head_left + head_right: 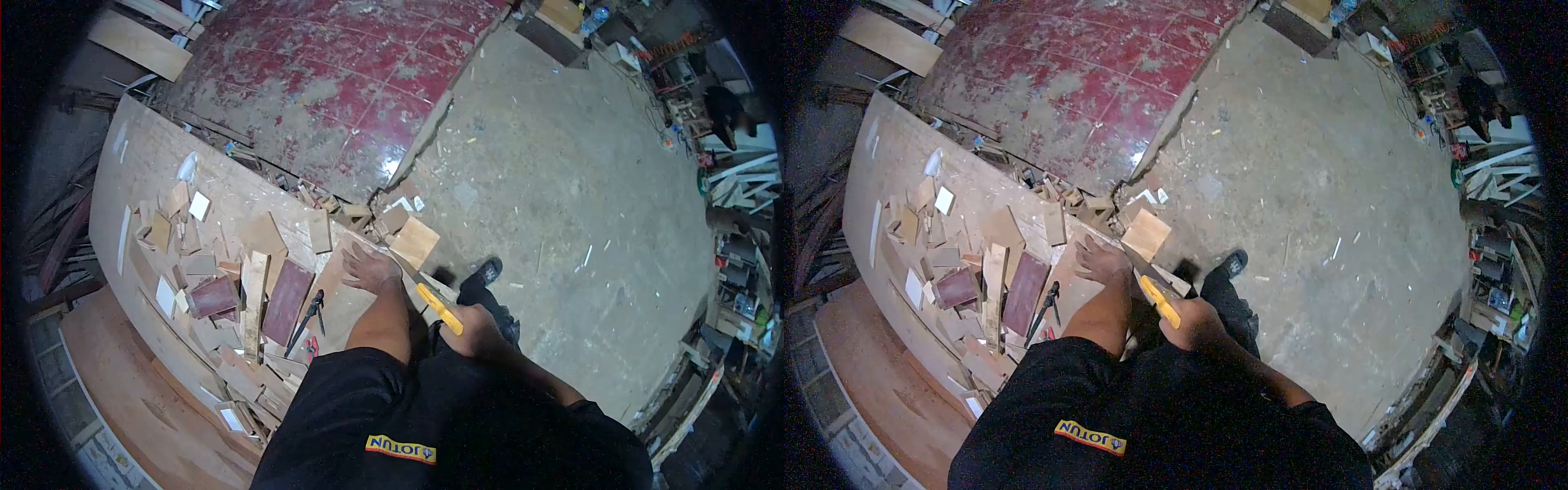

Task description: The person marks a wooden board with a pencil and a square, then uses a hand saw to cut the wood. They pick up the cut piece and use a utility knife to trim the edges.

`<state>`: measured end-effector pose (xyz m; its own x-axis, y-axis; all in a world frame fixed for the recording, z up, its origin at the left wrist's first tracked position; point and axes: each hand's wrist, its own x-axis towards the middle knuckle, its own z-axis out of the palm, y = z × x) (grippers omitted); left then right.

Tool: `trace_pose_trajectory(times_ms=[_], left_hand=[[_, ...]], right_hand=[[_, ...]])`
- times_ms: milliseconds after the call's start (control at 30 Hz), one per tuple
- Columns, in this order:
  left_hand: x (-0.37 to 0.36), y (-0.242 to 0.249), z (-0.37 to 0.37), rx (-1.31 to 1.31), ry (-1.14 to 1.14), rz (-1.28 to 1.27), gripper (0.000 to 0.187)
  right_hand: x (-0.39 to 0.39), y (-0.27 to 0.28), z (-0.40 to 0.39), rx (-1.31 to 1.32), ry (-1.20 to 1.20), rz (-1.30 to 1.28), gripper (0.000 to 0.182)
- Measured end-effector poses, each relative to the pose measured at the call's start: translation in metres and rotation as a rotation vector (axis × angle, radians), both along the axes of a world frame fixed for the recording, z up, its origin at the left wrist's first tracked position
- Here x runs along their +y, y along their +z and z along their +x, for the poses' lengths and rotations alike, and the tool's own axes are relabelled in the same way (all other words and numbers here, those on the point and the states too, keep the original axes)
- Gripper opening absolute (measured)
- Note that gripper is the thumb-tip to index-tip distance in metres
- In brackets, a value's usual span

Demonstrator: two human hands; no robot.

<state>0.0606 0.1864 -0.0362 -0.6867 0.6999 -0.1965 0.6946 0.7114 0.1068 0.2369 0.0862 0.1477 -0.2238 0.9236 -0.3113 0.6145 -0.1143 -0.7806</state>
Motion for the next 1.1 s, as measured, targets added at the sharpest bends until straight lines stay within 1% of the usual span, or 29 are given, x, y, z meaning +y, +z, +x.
trace_pose_trajectory(times_ms=[33,100,133,333,467,533,567,633,667,700,767,867,900,967,1033,1100], left_hand=[[-0.001,0.001,0.000,-0.014,-0.009,-0.016,0.053],[-0.001,0.000,-0.001,0.002,-0.010,-0.003,0.054],[-0.001,-0.003,0.000,0.017,-0.012,-0.009,0.055],[-0.001,-0.005,0.000,0.017,-0.021,-0.029,0.057],[0.000,-0.005,-0.001,0.030,-0.024,-0.048,0.058],[0.002,-0.003,0.001,0.028,-0.008,-0.114,0.058],[0.001,-0.004,0.002,0.024,-0.013,-0.126,0.058],[0.003,-0.007,0.001,0.024,0.004,-0.114,0.058],[0.003,-0.009,0.000,0.025,0.001,-0.126,0.058],[0.002,-0.010,0.000,0.030,0.001,-0.123,0.058],[0.001,-0.008,0.000,0.037,0.005,-0.124,0.057],[0.002,-0.003,0.002,0.052,-0.002,-0.114,0.057],[0.004,-0.001,0.004,0.038,0.001,-0.108,0.056],[-0.001,-0.001,0.001,0.029,0.002,-0.112,0.056],[0.002,-0.003,0.002,0.022,0.004,-0.042,0.055],[0.002,0.002,0.002,0.013,0.011,-0.059,0.054]], right_hand=[[0.007,0.011,-0.001,0.003,0.003,0.016,0.023],[0.023,0.026,0.001,-0.051,0.018,-0.293,0.027],[0.026,0.025,0.003,-0.029,0.032,-0.332,0.032],[0.030,0.025,0.001,-0.023,0.031,-0.280,0.033],[0.033,0.027,-0.004,-0.049,0.039,-0.325,0.034],[0.025,0.019,-0.009,-0.057,0.007,-0.256,0.036],[0.020,0.018,-0.009,-0.060,0.002,-0.269,0.036],[0.015,0.019,-0.011,-0.069,0.001,-0.256,0.029],[0.009,0.024,-0.006,0.004,-0.042,-0.230,0.027],[0.003,0.030,0.001,0.006,-0.043,-0.244,0.027],[-0.006,0.040,0.016,0.011,-0.011,-0.364,0.034],[-0.006,0.054,0.024,-0.015,-0.039,-0.366,0.034],[0.000,0.043,0.018,-0.012,-0.033,-0.368,0.034],[0.018,0.005,-0.005,-0.025,-0.058,-0.218,0.037],[0.041,-0.020,-0.028,-0.130,-0.097,-0.159,0.034],[0.044,-0.029,-0.035,-0.132,-0.085,-0.178,0.033]])
